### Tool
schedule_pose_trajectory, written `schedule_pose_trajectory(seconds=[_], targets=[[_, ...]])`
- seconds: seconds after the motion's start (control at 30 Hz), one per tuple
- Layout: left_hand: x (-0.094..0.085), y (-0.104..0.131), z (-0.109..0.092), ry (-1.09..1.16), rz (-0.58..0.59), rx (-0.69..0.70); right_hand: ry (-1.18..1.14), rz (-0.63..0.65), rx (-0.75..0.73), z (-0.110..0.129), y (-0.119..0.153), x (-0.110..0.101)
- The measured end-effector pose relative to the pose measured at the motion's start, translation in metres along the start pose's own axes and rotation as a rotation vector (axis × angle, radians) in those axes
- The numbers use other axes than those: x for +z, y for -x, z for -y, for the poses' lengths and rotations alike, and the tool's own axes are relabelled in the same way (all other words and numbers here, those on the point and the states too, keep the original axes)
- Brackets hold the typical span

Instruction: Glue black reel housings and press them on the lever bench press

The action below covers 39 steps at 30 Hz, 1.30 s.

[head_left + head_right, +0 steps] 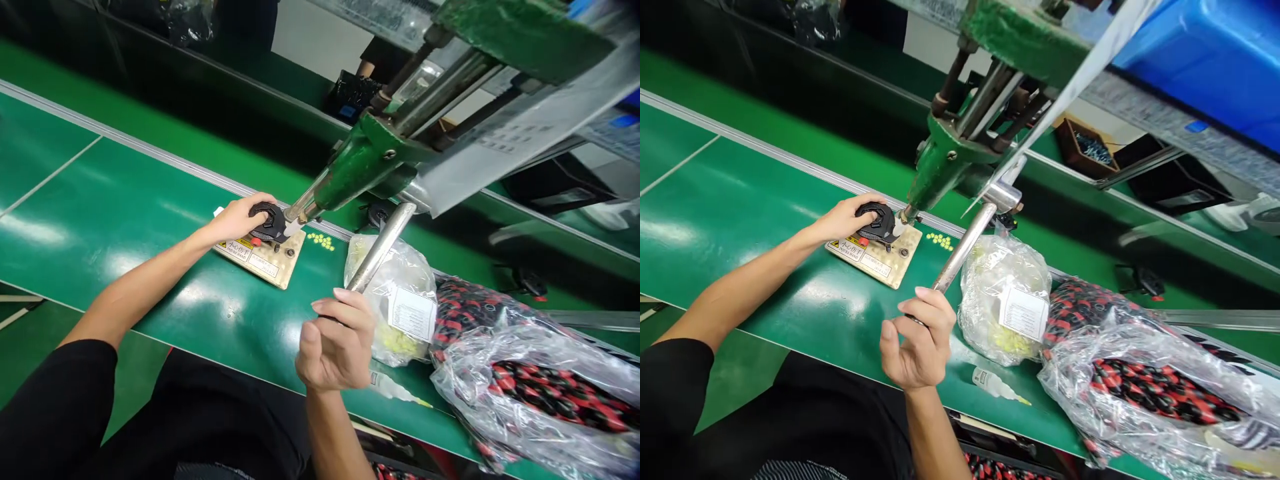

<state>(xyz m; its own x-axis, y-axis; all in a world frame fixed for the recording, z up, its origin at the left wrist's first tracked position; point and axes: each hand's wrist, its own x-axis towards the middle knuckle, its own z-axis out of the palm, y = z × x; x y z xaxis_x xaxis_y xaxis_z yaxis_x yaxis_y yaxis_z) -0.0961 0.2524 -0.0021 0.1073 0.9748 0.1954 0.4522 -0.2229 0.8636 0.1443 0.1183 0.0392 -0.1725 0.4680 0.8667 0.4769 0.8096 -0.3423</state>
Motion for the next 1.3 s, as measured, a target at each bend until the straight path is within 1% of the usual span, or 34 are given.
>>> schedule_pose_trajectory(seconds=[0.03, 0.1, 0.17, 0.2, 0.23, 0.27, 0.33, 0.4, 0.43, 0.5, 0.57, 0.6, 0.67, 0.7, 0.77, 0.83, 0.87, 0.93, 1.0, 1.07, 1.13, 1.17, 1.23, 1.3], targets=[[0.000, 0.000, -0.001, 0.000, 0.004, 0.000, -0.026, 0.009, 0.005, 0.005, -0.008, -0.005], [-0.001, 0.000, -0.001, 0.000, 0.002, 0.002, -0.082, -0.043, 0.026, 0.018, -0.030, -0.017], [-0.001, 0.000, 0.000, -0.003, -0.006, -0.004, -0.112, -0.158, 0.090, 0.026, -0.046, -0.022], [0.000, 0.000, 0.000, -0.003, -0.012, -0.008, -0.115, -0.209, 0.105, 0.027, -0.048, -0.020], [0.000, 0.000, 0.000, 0.001, -0.016, -0.009, -0.106, -0.236, 0.096, 0.025, -0.046, -0.016], [0.000, 0.000, 0.001, 0.007, -0.019, -0.007, -0.083, -0.232, 0.052, 0.021, -0.039, -0.010], [0.000, 0.000, 0.001, 0.016, -0.021, 0.001, -0.017, -0.148, -0.026, 0.011, -0.022, 0.002], [0.000, 0.000, 0.002, 0.016, -0.017, 0.000, 0.019, -0.053, -0.001, 0.006, -0.010, 0.006], [0.000, 0.000, 0.002, 0.015, -0.020, 0.000, 0.017, -0.037, 0.018, 0.006, -0.009, 0.004], [0.000, 0.000, 0.004, 0.013, -0.037, 0.006, -0.027, -0.053, 0.043, 0.012, -0.017, -0.004], [0.000, -0.001, 0.006, 0.008, -0.054, 0.013, -0.078, -0.120, 0.004, 0.018, -0.027, -0.010], [0.000, -0.002, 0.006, 0.005, -0.054, 0.017, -0.098, -0.159, -0.005, 0.019, -0.030, -0.010], [-0.001, -0.002, 0.007, -0.001, -0.048, 0.020, -0.090, -0.220, -0.014, 0.016, -0.028, -0.003], [-0.001, -0.003, 0.007, -0.003, -0.045, 0.022, -0.054, -0.219, -0.031, 0.012, -0.023, 0.003], [-0.003, -0.003, 0.006, -0.006, -0.041, 0.029, 0.022, -0.176, -0.037, 0.005, -0.010, 0.014], [-0.005, -0.004, 0.005, 0.002, -0.043, 0.039, 0.056, -0.135, -0.015, 0.001, -0.001, 0.018], [-0.007, -0.004, 0.005, 0.020, -0.039, 0.045, 0.048, -0.124, -0.009, 0.002, -0.001, 0.016], [-0.010, -0.006, 0.003, 0.090, -0.019, 0.030, 0.017, -0.122, -0.015, 0.007, -0.007, 0.006], [-0.013, -0.009, -0.001, 0.174, 0.017, -0.025, -0.009, -0.099, -0.044, 0.016, -0.023, -0.009], [-0.018, -0.010, -0.008, 0.224, 0.045, -0.079, -0.030, -0.069, -0.040, 0.024, -0.042, -0.025], [-0.027, -0.010, -0.016, 0.221, 0.061, -0.088, -0.059, -0.037, -0.036, 0.027, -0.058, -0.039], [-0.033, -0.009, -0.019, 0.203, 0.074, -0.082, -0.075, -0.026, -0.038, 0.027, -0.061, -0.044], [-0.051, -0.007, -0.024, 0.164, 0.099, -0.076, -0.093, -0.031, -0.024, 0.022, -0.053, -0.052], [-0.073, -0.005, -0.023, 0.157, 0.070, -0.090, -0.076, -0.024, 0.041, 0.013, -0.024, -0.057]])
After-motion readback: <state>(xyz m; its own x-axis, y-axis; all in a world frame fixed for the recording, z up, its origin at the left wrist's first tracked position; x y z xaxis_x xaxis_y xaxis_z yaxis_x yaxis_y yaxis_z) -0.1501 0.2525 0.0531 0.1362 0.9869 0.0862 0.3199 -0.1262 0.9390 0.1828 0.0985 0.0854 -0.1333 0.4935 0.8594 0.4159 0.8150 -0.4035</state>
